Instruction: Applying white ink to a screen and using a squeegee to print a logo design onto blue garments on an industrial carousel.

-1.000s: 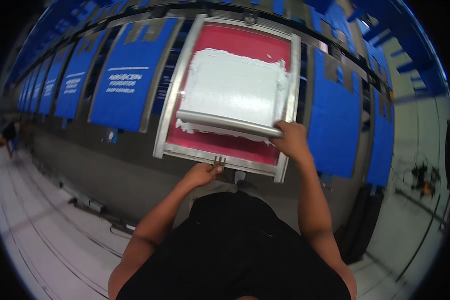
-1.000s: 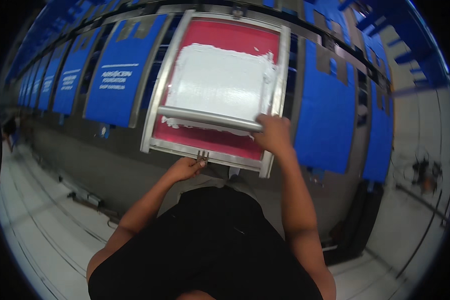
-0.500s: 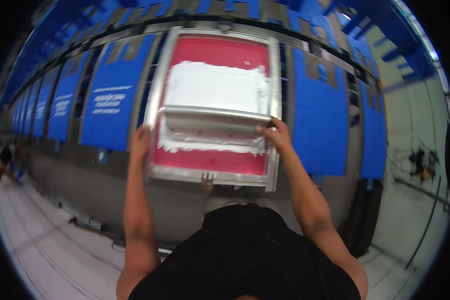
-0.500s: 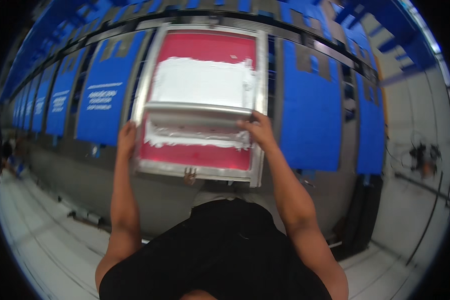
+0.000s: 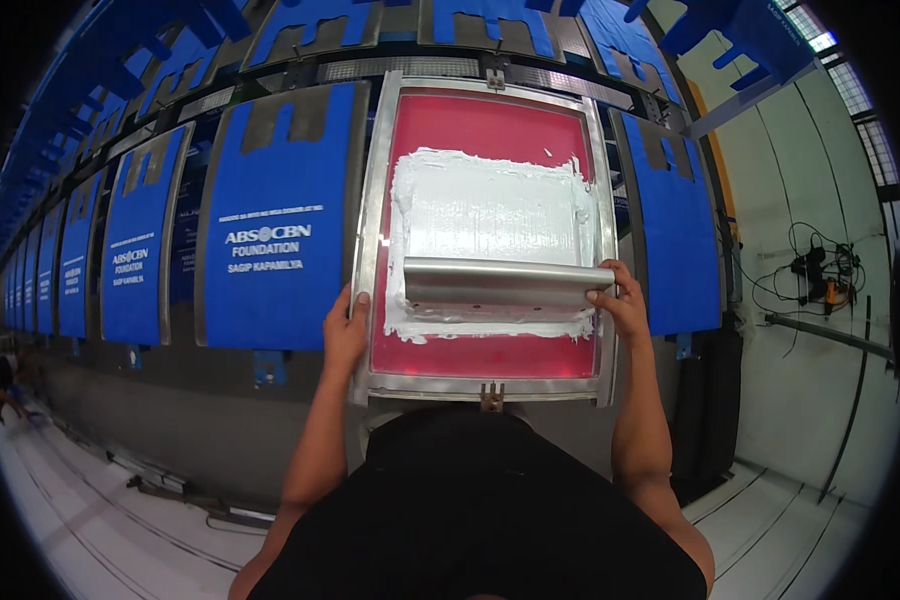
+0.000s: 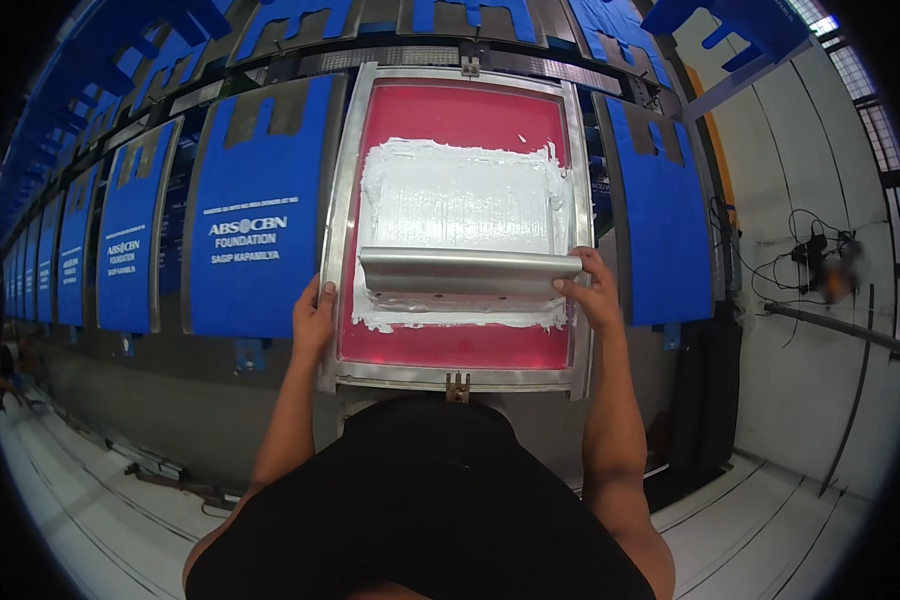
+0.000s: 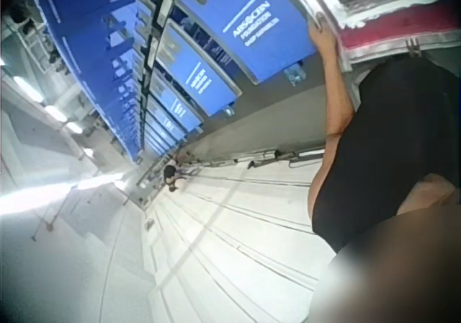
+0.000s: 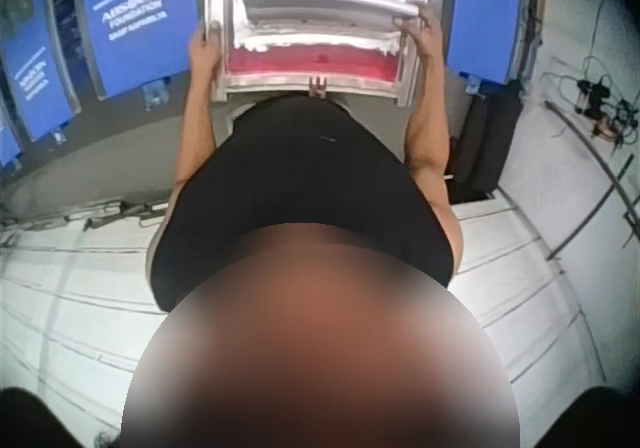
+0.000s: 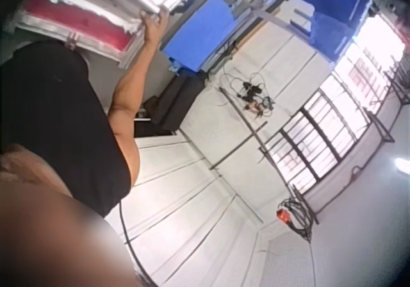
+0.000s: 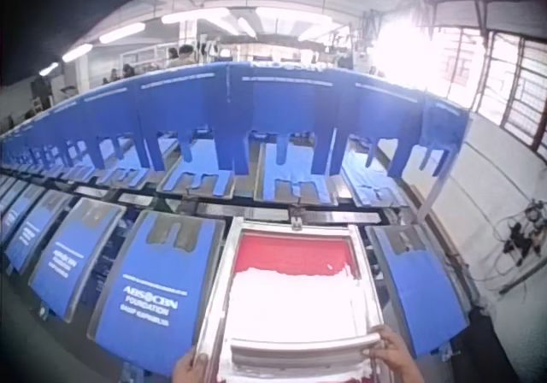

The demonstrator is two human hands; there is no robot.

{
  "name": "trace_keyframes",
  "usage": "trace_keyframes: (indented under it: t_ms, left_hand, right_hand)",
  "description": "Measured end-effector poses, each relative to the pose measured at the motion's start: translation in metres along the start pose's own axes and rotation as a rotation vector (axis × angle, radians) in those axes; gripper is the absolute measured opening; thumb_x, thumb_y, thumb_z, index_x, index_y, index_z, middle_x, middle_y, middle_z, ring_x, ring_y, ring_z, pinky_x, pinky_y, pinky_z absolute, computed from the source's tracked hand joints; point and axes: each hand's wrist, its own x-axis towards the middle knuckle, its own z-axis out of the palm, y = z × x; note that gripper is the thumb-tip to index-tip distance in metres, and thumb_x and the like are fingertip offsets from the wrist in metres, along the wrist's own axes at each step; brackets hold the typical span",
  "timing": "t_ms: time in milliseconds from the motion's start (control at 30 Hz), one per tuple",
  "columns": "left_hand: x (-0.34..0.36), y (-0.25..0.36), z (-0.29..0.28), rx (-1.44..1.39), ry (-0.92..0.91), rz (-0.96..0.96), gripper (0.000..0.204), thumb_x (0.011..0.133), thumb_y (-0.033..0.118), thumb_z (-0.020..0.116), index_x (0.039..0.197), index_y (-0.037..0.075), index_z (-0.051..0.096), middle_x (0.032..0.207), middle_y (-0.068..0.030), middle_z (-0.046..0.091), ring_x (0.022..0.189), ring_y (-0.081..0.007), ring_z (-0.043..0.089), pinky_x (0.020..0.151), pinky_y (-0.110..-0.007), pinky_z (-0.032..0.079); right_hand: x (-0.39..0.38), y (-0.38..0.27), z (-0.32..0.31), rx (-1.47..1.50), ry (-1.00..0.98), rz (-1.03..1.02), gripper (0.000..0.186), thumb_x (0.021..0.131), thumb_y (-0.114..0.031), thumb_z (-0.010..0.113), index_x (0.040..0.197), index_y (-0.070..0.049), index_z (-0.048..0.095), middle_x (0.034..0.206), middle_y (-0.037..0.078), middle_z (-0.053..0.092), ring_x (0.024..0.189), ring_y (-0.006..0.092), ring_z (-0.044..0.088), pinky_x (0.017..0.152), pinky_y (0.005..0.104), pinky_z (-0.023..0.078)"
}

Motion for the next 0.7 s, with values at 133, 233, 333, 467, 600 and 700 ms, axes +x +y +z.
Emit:
trace_keyframes:
  t_ms: [133,233,333,467,600,700]
  left_hand:
    - [-0.01,0.012,0.043,0.01,0.009,-0.066,0.044,0.097,0.027,0.056,0.131,-0.001,0.053,0.116,-0.0161,0.065,0.106,-0.0171,0.059,0.092,-0.029,0.045]
    - [-0.009,0.02,0.06,0.017,0.075,-0.041,0.041,0.097,0.027,0.056,0.13,0.004,0.055,0.116,-0.0151,0.065,0.105,-0.0167,0.059,0.092,-0.03,0.045]
    - [-0.005,0.023,0.069,0.04,0.101,-0.029,0.042,0.097,0.028,0.055,0.13,0.003,0.055,0.117,-0.0133,0.065,0.104,-0.0169,0.059,0.091,-0.03,0.045]
    - [0.001,0.02,0.075,-0.023,0.097,-0.127,0.046,0.097,0.032,0.056,0.131,0.001,0.054,0.113,-0.0116,0.066,0.1,-0.0159,0.059,0.088,-0.029,0.046]
    - [0.0,0.02,0.079,0.016,0.121,-0.065,0.047,0.097,0.034,0.056,0.131,0.001,0.054,0.11,-0.011,0.066,0.095,-0.0146,0.059,0.085,-0.028,0.046]
    - [-0.003,0.02,0.079,-0.019,0.097,-0.065,0.048,0.098,0.035,0.055,0.131,0.0,0.053,0.11,-0.0105,0.066,0.097,-0.0144,0.059,0.086,-0.028,0.046]
  right_hand:
    - [0.019,0.013,-0.04,-0.031,-0.048,-0.01,0.036,0.062,-0.01,0.079,0.095,0.0,0.067,0.113,0.006,0.053,0.112,0.02,0.05,0.099,0.032,0.036]
    - [0.038,0.017,-0.054,-0.014,-0.063,-0.004,0.04,0.063,-0.01,0.079,0.1,0.0,0.065,0.111,0.006,0.054,0.109,0.0198,0.053,0.093,0.0321,0.044]
    - [0.052,0.028,-0.059,0.01,-0.054,0.023,0.049,0.064,-0.009,0.08,0.108,0.0,0.062,0.108,0.005,0.055,0.102,0.019,0.056,0.083,0.0313,0.053]
    - [0.061,0.051,-0.059,0.118,-0.083,0.049,0.051,0.063,-0.011,0.082,0.11,0.0,0.064,0.108,0.005,0.056,0.105,0.0186,0.055,0.085,0.0311,0.05]
    - [0.056,0.059,-0.056,0.027,-0.066,-0.036,0.049,0.063,-0.013,0.083,0.107,-0.001,0.066,0.109,0.003,0.056,0.105,0.0176,0.053,0.089,0.0318,0.047]
    - [0.051,0.053,-0.051,0.054,-0.085,-0.013,0.047,0.063,-0.014,0.083,0.105,-0.001,0.068,0.11,0.002,0.056,0.103,0.0167,0.052,0.092,0.0317,0.043]
